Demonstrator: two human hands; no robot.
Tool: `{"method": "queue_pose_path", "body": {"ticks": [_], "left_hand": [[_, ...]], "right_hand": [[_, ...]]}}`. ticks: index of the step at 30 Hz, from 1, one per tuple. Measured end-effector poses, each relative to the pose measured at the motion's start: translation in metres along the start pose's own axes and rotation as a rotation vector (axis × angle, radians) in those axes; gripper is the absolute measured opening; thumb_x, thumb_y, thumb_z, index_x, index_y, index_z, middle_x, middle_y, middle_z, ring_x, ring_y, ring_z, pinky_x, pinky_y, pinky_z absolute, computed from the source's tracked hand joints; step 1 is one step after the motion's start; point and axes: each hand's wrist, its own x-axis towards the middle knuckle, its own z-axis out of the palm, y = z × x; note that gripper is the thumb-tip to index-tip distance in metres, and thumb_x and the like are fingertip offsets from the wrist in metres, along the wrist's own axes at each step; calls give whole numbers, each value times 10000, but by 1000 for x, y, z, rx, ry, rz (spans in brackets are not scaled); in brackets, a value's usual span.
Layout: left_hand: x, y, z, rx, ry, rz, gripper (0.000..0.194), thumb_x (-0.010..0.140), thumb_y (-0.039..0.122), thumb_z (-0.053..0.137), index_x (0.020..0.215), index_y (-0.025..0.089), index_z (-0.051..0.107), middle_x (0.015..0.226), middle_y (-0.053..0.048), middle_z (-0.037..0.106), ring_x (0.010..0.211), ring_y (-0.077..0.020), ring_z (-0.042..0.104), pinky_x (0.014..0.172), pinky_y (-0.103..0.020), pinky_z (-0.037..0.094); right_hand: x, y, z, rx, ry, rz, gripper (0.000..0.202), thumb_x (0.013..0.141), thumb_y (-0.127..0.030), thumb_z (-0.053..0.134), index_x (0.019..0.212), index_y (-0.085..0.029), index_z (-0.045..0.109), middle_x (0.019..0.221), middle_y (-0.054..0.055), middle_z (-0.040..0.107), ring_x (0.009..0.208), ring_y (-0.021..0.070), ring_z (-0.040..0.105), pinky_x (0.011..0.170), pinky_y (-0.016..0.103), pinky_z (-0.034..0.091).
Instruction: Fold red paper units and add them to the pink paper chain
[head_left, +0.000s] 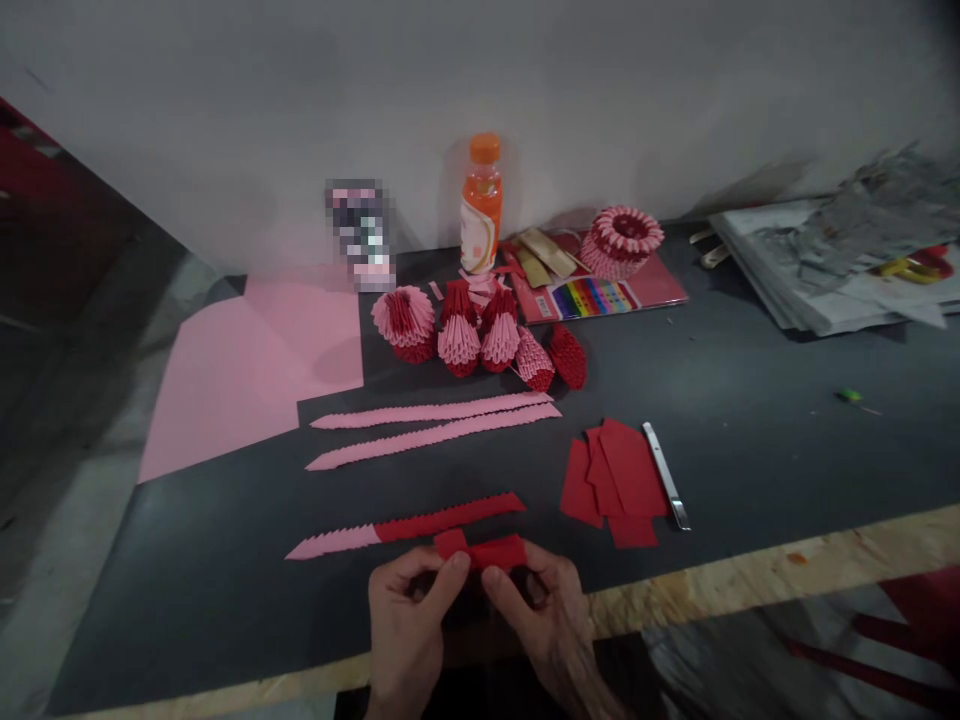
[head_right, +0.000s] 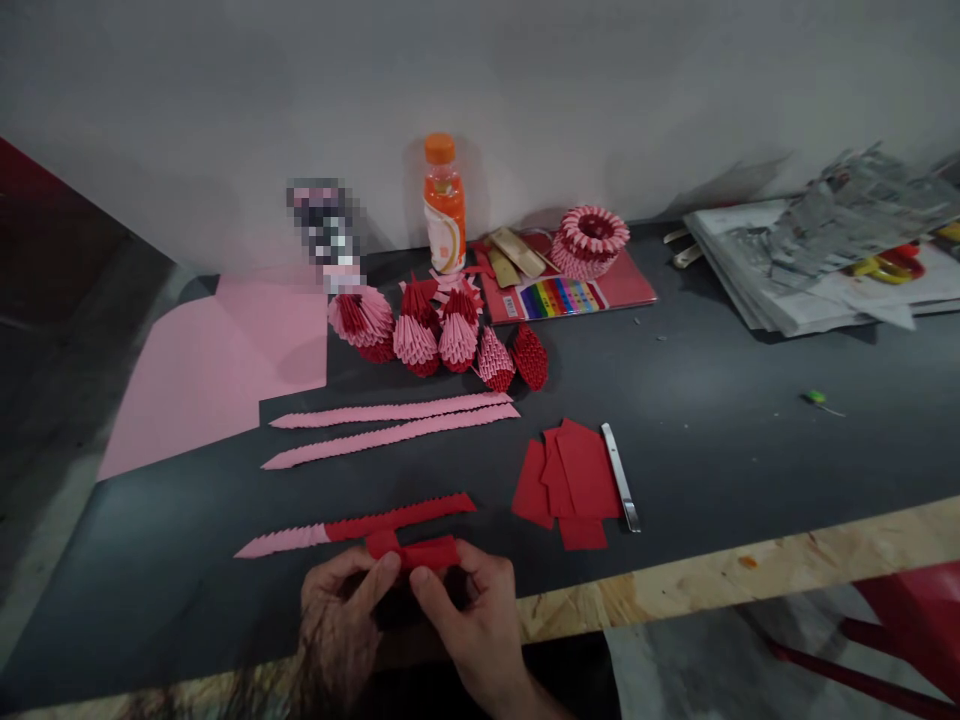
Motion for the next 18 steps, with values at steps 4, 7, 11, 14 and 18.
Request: {"method": "queue_pose_path", "body": {"ticks": [4,7,11,14,18], "left_hand": [[0,7,2,19,-20,-26,486,676,593,1131,524,252,820,539,-18,786,549,-184,698,601,-298,581],[1,11,1,22,-78,-63,423,663,539,1121,530,252,840,558,-40,822,578,-200,743,625,-298,606],[2,5,-3,20,-124,-94,414,671,533,1130,537,254,854,549,-30,821,553,-168,710,608,-267,557],[3,-2,-4,1,-152,-91,414,672,504,1145,526,256,847,541,-27,817,549,-171,711,611,-274,564],[0,-8,-1,-8,-130,-53,444,741,582,1117,574,259,861,573,-19,828,581,-204,746,632,-313,625]], "right_hand": [[3,2,-13,-33,63,-17,435,1002,-691,944,872,-276,932,681,25,845,576,187,738,568,271,600],[7,0,-17,-56,71,-32,437,979,-677,961,874,-253,946,638,15,825,539,171,722,535,251,580],[9,-5,-15,-88,71,-54,345,909,-602,1018,907,-259,982,701,39,896,573,187,789,560,248,630],[10,-6,-14,-102,69,-70,267,912,-543,1014,876,-281,979,689,23,896,556,179,784,546,240,630],[9,-2,-14,-124,69,-98,221,928,-506,1018,916,-288,982,697,18,894,559,169,775,543,234,625]]}}
